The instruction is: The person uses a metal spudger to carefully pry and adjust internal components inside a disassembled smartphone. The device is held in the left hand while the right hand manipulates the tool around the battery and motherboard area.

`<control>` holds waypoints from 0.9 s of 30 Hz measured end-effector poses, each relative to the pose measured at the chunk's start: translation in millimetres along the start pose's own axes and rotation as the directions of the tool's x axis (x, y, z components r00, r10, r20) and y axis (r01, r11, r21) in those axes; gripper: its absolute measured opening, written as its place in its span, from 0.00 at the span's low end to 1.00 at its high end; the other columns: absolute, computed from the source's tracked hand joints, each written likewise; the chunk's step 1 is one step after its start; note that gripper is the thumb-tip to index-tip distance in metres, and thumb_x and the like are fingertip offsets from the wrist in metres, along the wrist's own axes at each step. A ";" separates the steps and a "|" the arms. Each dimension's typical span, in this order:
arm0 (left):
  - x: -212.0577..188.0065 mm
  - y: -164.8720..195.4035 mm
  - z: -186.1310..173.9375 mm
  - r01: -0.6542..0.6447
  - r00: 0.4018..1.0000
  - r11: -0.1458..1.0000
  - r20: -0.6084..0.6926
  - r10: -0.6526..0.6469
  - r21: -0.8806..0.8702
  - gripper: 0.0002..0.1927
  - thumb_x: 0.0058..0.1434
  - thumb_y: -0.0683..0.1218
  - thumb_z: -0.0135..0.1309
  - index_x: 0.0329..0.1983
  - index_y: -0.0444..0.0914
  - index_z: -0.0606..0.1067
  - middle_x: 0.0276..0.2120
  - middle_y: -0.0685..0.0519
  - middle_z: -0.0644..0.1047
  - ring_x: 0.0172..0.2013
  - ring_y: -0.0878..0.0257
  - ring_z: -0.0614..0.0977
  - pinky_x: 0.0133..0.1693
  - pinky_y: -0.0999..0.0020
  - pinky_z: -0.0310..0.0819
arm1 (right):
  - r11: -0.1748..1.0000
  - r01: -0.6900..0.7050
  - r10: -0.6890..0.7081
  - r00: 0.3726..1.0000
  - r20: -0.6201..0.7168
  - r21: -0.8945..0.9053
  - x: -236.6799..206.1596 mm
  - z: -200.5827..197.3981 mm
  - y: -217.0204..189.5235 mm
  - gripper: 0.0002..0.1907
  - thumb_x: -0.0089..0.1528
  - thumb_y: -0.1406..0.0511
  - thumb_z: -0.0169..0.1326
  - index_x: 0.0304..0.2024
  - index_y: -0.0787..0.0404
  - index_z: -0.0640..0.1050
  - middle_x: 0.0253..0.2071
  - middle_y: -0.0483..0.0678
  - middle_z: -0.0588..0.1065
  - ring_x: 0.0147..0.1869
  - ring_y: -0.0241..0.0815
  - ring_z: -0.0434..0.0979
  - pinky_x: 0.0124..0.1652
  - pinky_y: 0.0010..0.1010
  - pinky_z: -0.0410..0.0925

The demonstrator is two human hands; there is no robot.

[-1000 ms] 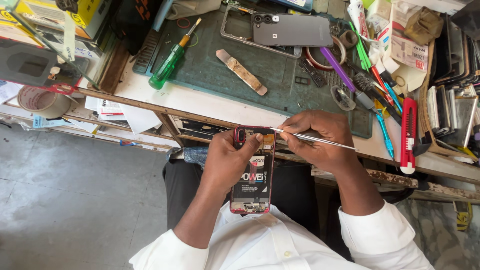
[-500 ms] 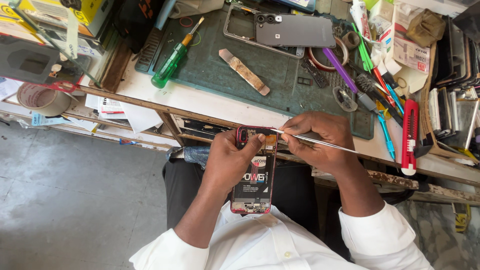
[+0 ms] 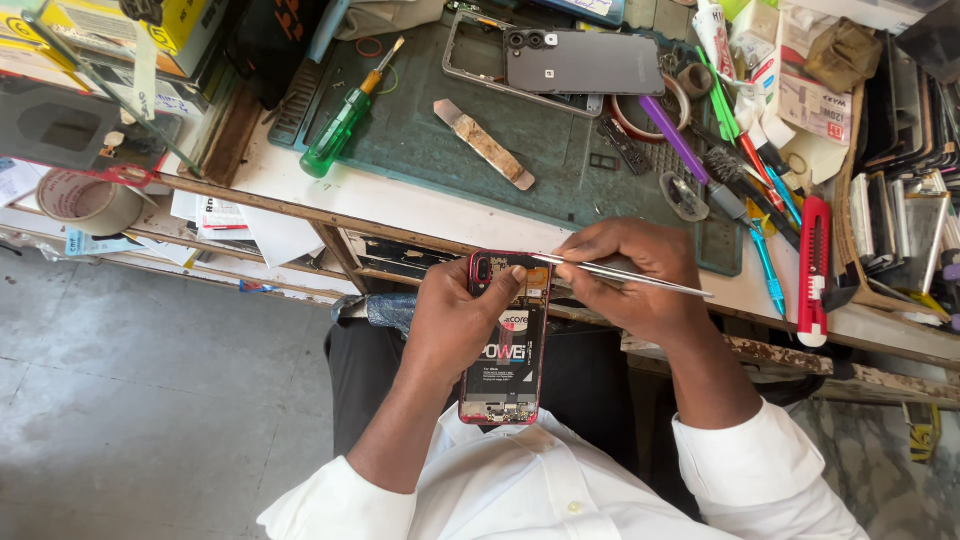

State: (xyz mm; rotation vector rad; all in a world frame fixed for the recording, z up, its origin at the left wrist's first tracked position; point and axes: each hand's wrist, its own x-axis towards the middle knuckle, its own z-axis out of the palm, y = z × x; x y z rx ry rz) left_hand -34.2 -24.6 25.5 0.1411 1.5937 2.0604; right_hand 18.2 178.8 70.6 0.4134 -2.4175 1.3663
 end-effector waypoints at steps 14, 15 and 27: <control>0.0 -0.1 -0.4 0.009 1.000 1.000 0.018 -0.009 0.007 0.10 0.64 0.44 0.58 0.40 0.30 0.82 0.26 0.54 0.82 0.22 0.74 0.77 0.23 0.76 0.71 | 0.968 0.100 -0.086 0.994 0.071 -0.229 9.6 2.6 -10.3 0.08 0.59 0.71 0.66 0.38 0.62 0.79 0.41 0.51 0.82 0.44 0.41 0.86 0.42 0.28 0.77; 0.0 -0.1 -0.9 0.018 1.000 1.000 0.018 -0.018 0.014 0.10 0.64 0.43 0.58 0.40 0.30 0.82 0.25 0.54 0.82 0.22 0.74 0.77 0.23 0.76 0.71 | 0.963 0.116 -0.097 0.991 0.088 -0.242 10.5 2.2 -11.1 0.08 0.59 0.72 0.66 0.38 0.62 0.79 0.41 0.51 0.82 0.45 0.42 0.86 0.43 0.29 0.77; -0.2 -1.5 -1.3 -0.006 1.000 0.999 0.007 0.006 0.054 0.11 0.64 0.45 0.59 0.38 0.31 0.82 0.24 0.56 0.81 0.22 0.75 0.75 0.23 0.76 0.69 | 0.998 0.042 -0.041 0.999 0.032 -0.042 7.3 1.2 -2.7 0.07 0.61 0.70 0.65 0.35 0.64 0.77 0.38 0.52 0.81 0.43 0.36 0.84 0.41 0.25 0.76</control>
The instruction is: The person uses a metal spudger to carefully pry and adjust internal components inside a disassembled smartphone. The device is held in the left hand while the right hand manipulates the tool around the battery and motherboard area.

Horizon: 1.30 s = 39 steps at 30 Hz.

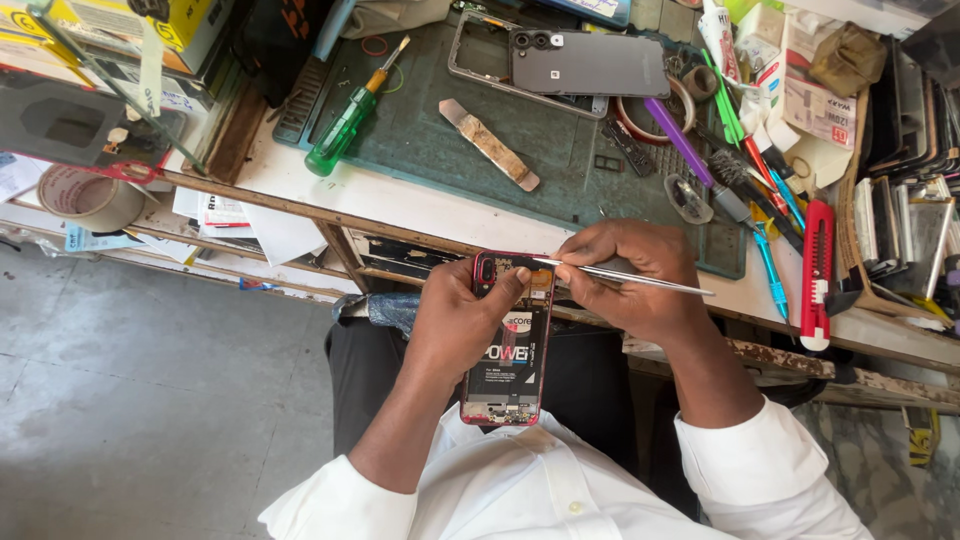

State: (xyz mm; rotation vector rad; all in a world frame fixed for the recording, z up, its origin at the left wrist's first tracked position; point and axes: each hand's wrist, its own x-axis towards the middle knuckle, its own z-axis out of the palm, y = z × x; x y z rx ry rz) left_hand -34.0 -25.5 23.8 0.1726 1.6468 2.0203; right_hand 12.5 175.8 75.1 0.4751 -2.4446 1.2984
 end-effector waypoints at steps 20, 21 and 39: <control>0.0 -2.2 0.6 -0.006 1.000 1.000 -0.003 0.006 -0.027 0.10 0.65 0.44 0.59 0.37 0.31 0.82 0.23 0.56 0.81 0.22 0.75 0.74 0.22 0.76 0.68 | 0.998 -0.023 0.024 1.000 0.012 -0.066 2.3 0.5 -4.1 0.07 0.60 0.73 0.65 0.36 0.63 0.78 0.40 0.51 0.82 0.43 0.40 0.85 0.42 0.27 0.76; -0.4 -2.1 0.3 -0.007 1.000 1.000 -0.008 0.007 -0.020 0.10 0.65 0.44 0.59 0.37 0.31 0.83 0.23 0.57 0.81 0.22 0.75 0.74 0.22 0.76 0.68 | 0.997 -0.015 0.015 1.000 0.004 -0.077 2.9 1.3 -4.2 0.07 0.60 0.73 0.65 0.36 0.63 0.78 0.40 0.51 0.82 0.43 0.40 0.85 0.42 0.27 0.76; -0.2 -1.2 -0.6 -0.018 1.000 1.000 0.005 0.018 -0.024 0.10 0.65 0.44 0.59 0.37 0.31 0.82 0.23 0.56 0.80 0.21 0.75 0.74 0.22 0.76 0.67 | 0.992 0.031 -0.028 0.999 0.026 -0.125 5.2 5.6 -5.9 0.07 0.59 0.72 0.65 0.38 0.63 0.80 0.40 0.51 0.82 0.43 0.41 0.86 0.41 0.28 0.77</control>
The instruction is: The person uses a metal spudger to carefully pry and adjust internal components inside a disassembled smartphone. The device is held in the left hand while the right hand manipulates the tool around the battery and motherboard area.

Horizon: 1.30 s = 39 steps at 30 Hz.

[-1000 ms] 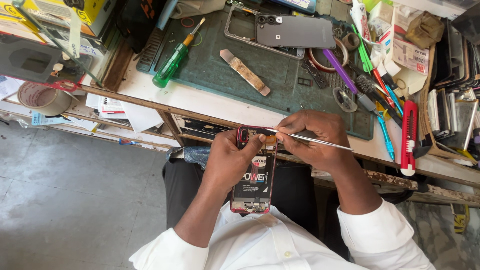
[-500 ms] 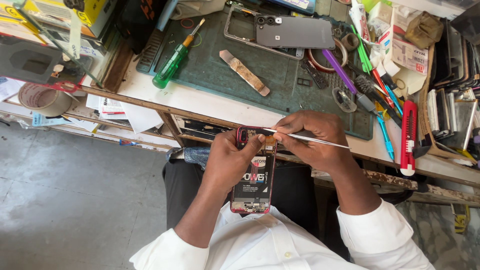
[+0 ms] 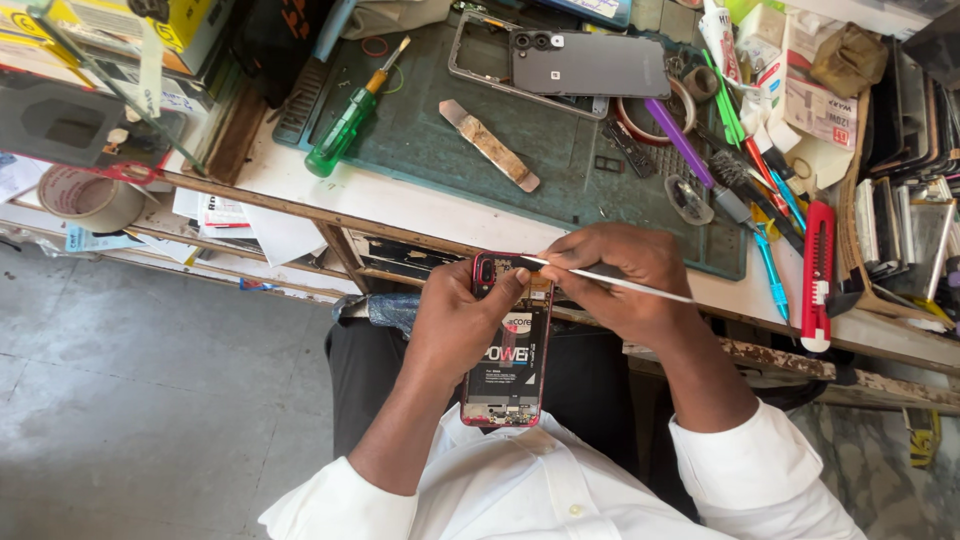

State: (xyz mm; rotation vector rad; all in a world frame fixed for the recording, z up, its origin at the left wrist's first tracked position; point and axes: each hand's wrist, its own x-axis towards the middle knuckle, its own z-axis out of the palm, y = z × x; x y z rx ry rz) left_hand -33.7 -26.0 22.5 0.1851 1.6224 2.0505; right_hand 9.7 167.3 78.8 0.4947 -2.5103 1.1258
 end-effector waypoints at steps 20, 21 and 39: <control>3.1 0.0 0.1 0.022 1.000 1.000 -0.005 -0.022 -0.011 0.10 0.64 0.44 0.58 0.40 0.31 0.82 0.26 0.55 0.82 0.23 0.74 0.76 0.24 0.76 0.70 | 0.968 -0.064 0.086 0.993 -0.079 0.243 -3.3 1.2 9.2 0.06 0.66 0.71 0.61 0.45 0.64 0.80 0.43 0.49 0.81 0.46 0.36 0.83 0.47 0.27 0.75; 2.7 0.1 0.4 0.016 1.000 1.000 -0.006 -0.016 -0.005 0.10 0.64 0.44 0.58 0.41 0.31 0.82 0.26 0.55 0.82 0.23 0.74 0.77 0.24 0.76 0.71 | 0.981 -0.036 0.049 0.997 -0.066 0.192 -0.7 0.9 7.7 0.05 0.66 0.71 0.61 0.45 0.63 0.81 0.43 0.48 0.81 0.45 0.36 0.83 0.45 0.27 0.75; -5.2 -0.7 3.5 -0.021 1.000 0.994 -0.001 0.021 0.107 0.10 0.63 0.45 0.59 0.39 0.32 0.82 0.23 0.55 0.80 0.21 0.73 0.74 0.22 0.73 0.69 | 0.993 0.046 -0.055 0.995 -0.079 -0.113 -0.9 6.7 8.1 0.09 0.67 0.64 0.58 0.36 0.64 0.76 0.34 0.48 0.74 0.36 0.39 0.77 0.36 0.32 0.69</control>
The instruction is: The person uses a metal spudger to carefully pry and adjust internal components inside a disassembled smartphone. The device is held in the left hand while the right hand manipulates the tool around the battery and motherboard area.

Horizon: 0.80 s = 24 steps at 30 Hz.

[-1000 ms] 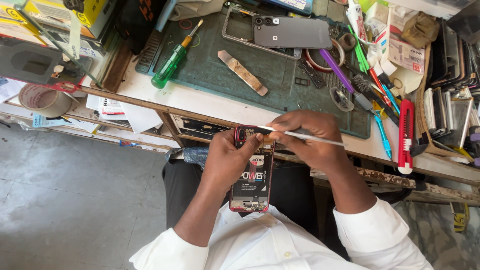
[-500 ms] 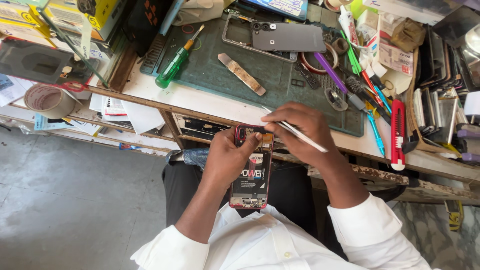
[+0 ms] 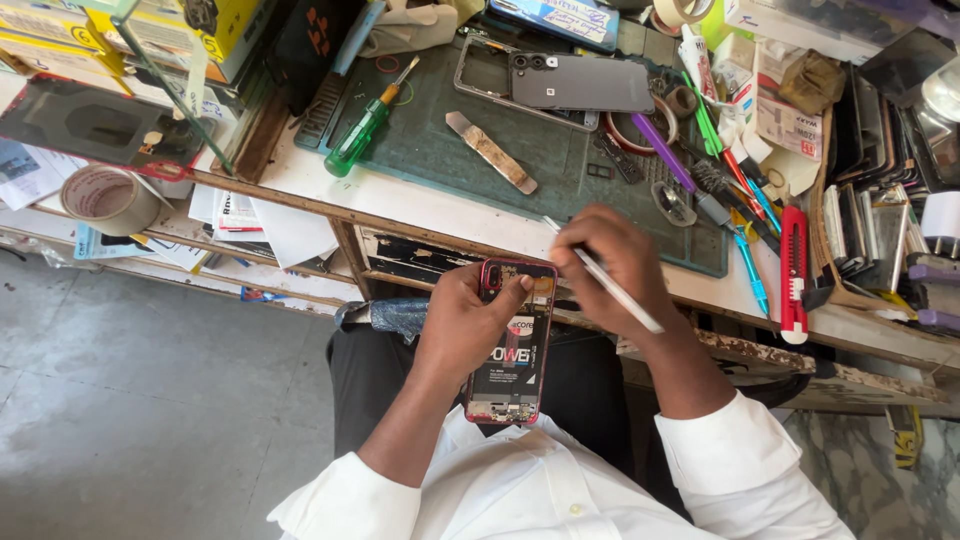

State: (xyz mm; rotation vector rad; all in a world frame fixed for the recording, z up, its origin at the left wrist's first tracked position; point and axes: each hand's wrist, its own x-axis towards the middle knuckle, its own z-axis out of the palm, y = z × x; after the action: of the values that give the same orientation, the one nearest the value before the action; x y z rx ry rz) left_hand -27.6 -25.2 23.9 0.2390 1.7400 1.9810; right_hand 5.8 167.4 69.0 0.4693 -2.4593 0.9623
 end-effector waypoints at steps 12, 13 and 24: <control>-11.2 -3.0 -9.6 0.009 1.000 0.997 -0.012 -0.010 -0.078 0.10 0.63 0.44 0.59 0.41 0.31 0.82 0.28 0.53 0.84 0.25 0.72 0.80 0.27 0.74 0.75 | 0.917 -0.289 0.299 0.954 0.005 0.275 -3.6 -0.6 10.5 0.07 0.63 0.69 0.63 0.39 0.66 0.78 0.31 0.43 0.78 0.33 0.25 0.75 0.33 0.18 0.68; -11.0 -3.4 -9.8 0.006 1.000 0.996 -0.011 -0.007 -0.094 0.10 0.63 0.44 0.59 0.41 0.31 0.82 0.28 0.53 0.84 0.25 0.72 0.80 0.28 0.74 0.75 | 0.925 -0.285 0.293 0.956 0.004 0.253 -4.3 -0.8 11.6 0.06 0.64 0.69 0.64 0.39 0.66 0.79 0.31 0.44 0.79 0.33 0.26 0.75 0.32 0.18 0.68; -4.7 -10.1 -6.4 0.033 0.999 0.965 0.015 -0.031 -0.261 0.12 0.64 0.45 0.59 0.44 0.30 0.80 0.32 0.51 0.83 0.29 0.71 0.79 0.31 0.74 0.76 | 0.773 -0.266 0.298 0.954 0.040 0.576 -10.2 -9.5 24.1 0.13 0.63 0.71 0.64 0.48 0.68 0.78 0.39 0.51 0.81 0.42 0.33 0.82 0.41 0.22 0.75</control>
State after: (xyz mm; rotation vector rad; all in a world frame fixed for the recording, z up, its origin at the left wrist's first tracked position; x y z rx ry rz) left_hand -23.9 -32.4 13.9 0.1298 1.4454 2.1533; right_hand 6.0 192.3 56.7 0.2488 -2.1863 1.8462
